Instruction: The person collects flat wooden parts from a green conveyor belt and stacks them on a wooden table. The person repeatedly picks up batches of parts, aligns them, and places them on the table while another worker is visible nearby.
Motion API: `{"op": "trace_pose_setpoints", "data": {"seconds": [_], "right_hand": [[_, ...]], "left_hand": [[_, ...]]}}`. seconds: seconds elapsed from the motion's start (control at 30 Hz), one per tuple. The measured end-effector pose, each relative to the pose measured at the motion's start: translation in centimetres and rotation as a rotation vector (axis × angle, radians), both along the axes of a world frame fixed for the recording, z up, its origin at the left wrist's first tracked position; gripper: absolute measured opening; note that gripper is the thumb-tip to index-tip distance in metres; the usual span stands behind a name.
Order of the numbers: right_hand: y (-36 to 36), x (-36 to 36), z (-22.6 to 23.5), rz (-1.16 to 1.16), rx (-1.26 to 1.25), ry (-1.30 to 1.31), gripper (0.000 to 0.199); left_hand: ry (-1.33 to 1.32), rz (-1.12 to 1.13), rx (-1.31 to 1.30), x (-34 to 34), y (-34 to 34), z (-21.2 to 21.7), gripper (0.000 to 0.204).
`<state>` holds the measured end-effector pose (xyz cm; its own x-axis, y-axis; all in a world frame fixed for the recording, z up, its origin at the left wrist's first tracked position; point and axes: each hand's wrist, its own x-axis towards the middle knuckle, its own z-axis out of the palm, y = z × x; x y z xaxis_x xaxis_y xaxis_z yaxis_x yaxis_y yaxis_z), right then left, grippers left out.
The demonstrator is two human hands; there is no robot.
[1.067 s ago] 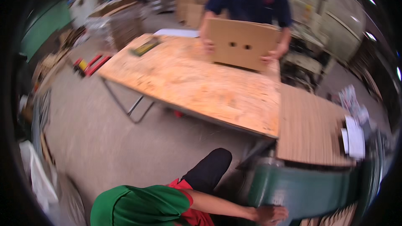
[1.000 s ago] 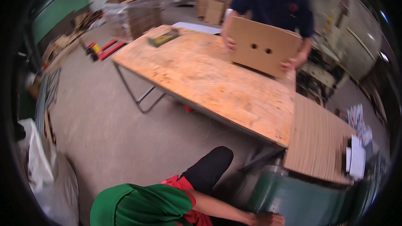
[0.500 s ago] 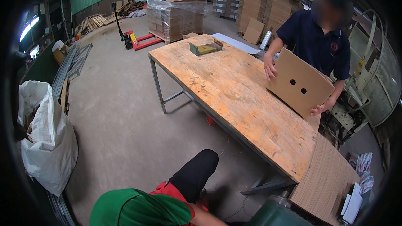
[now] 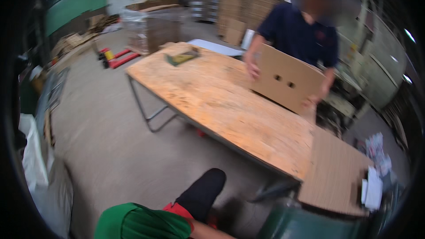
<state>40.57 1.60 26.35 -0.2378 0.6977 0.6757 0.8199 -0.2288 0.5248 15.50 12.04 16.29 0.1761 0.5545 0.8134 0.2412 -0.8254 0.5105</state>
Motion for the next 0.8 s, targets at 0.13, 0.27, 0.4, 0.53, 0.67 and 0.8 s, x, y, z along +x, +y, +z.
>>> {"op": "trace_pose_setpoints", "data": {"seconds": [0.13, 0.27, 0.4, 0.53, 0.67, 0.8], "right_hand": [[-1.5, 1.4, -1.5, -0.356, -0.009, -0.002, 0.035], [-0.6, 1.5, -1.1, -0.446, -0.035, -0.002, 0.037], [0.3, 0.2, -0.2, -0.455, 0.005, 0.008, 0.029], [-0.5, 0.5, -1.0, -0.439, 0.002, 0.013, 0.033], [-1.6, 0.7, -2.5, -0.34, -0.129, 0.528, 0.043], [-3.2, -0.2, -2.2, -0.367, -0.164, 0.481, 0.062]], "left_hand": [[0.044, -0.006, -0.072, -0.1, -0.4, -0.3, 0.021], [0.042, 0.012, -0.071, 0.0, -0.4, -0.8, 0.024], [0.037, 0.037, -0.081, -0.2, 0.0, -1.5, 0.024], [0.108, 0.006, -0.135, -0.8, -1.2, -1.2, 0.047], [-0.022, -0.019, -0.26, -3.3, -3.7, 2.0, 0.017], [0.024, -0.043, -0.377, -4.8, -3.7, 5.4, 0.01]]}}
